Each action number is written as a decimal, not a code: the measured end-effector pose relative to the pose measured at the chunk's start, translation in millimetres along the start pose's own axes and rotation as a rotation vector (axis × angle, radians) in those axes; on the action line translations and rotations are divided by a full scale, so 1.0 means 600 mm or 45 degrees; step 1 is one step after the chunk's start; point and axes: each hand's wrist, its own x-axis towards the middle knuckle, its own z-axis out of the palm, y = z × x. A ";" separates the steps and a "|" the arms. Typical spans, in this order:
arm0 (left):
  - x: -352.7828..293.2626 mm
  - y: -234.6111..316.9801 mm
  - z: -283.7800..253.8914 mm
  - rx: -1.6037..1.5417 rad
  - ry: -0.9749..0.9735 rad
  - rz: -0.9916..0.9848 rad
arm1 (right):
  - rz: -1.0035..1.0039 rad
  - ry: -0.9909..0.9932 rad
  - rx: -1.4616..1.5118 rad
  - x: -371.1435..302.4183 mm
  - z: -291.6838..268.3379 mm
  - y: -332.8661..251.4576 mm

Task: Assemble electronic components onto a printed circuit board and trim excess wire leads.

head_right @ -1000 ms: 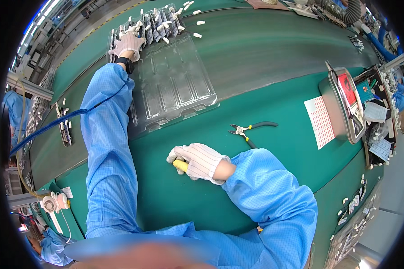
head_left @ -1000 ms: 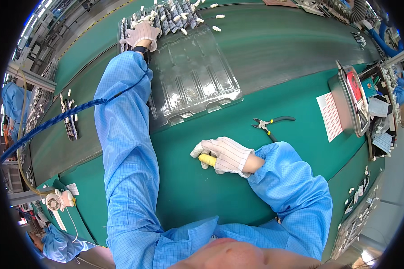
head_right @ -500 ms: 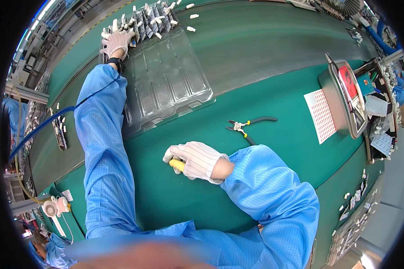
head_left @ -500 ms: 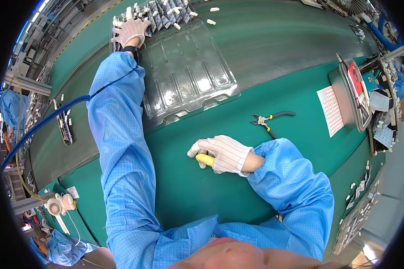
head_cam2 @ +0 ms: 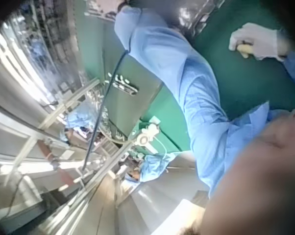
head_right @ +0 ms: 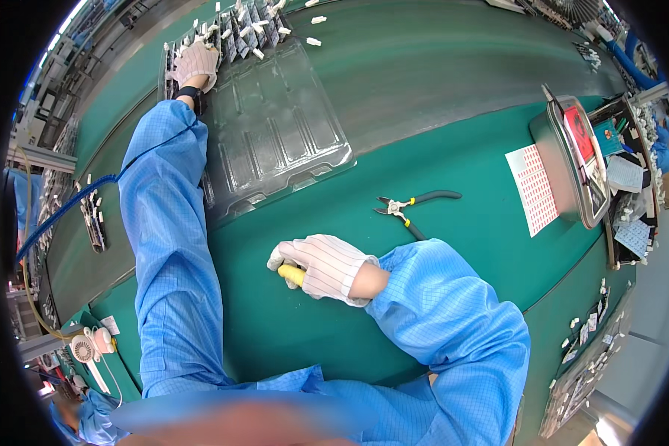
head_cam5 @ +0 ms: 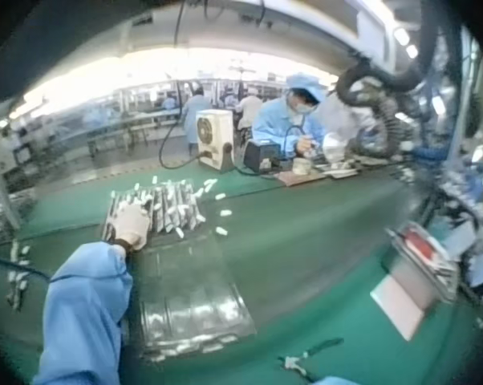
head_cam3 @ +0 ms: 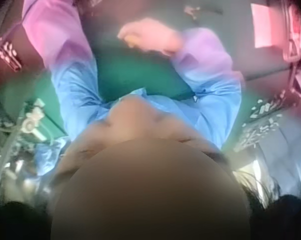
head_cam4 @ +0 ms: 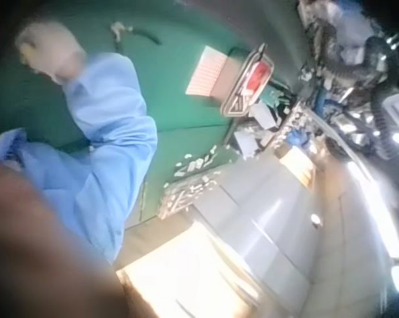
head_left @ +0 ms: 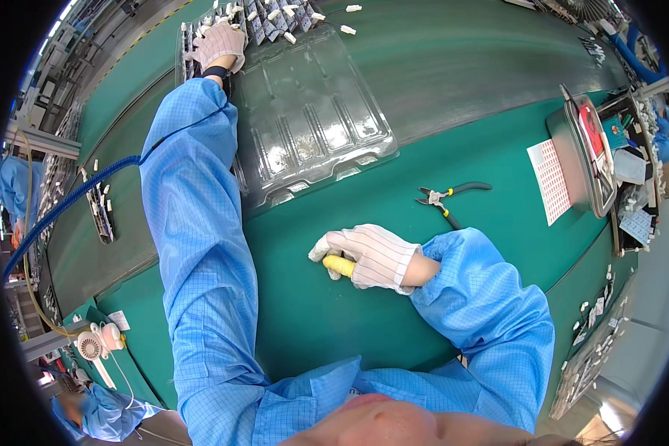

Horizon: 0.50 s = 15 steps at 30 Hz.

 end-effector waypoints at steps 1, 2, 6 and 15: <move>0.001 0.004 0.006 -0.030 0.008 -0.012 | 0.017 -0.007 0.004 0.000 -0.002 -0.001; 0.001 0.006 0.011 -0.059 0.015 -0.024 | 0.033 -0.015 0.008 0.000 -0.004 -0.003; -0.008 0.013 0.031 -0.048 0.211 0.086 | 0.076 -0.019 0.033 -0.003 -0.009 -0.002; 0.007 -0.030 0.029 -0.017 0.329 -0.005 | -0.018 0.020 0.043 0.001 0.002 -0.003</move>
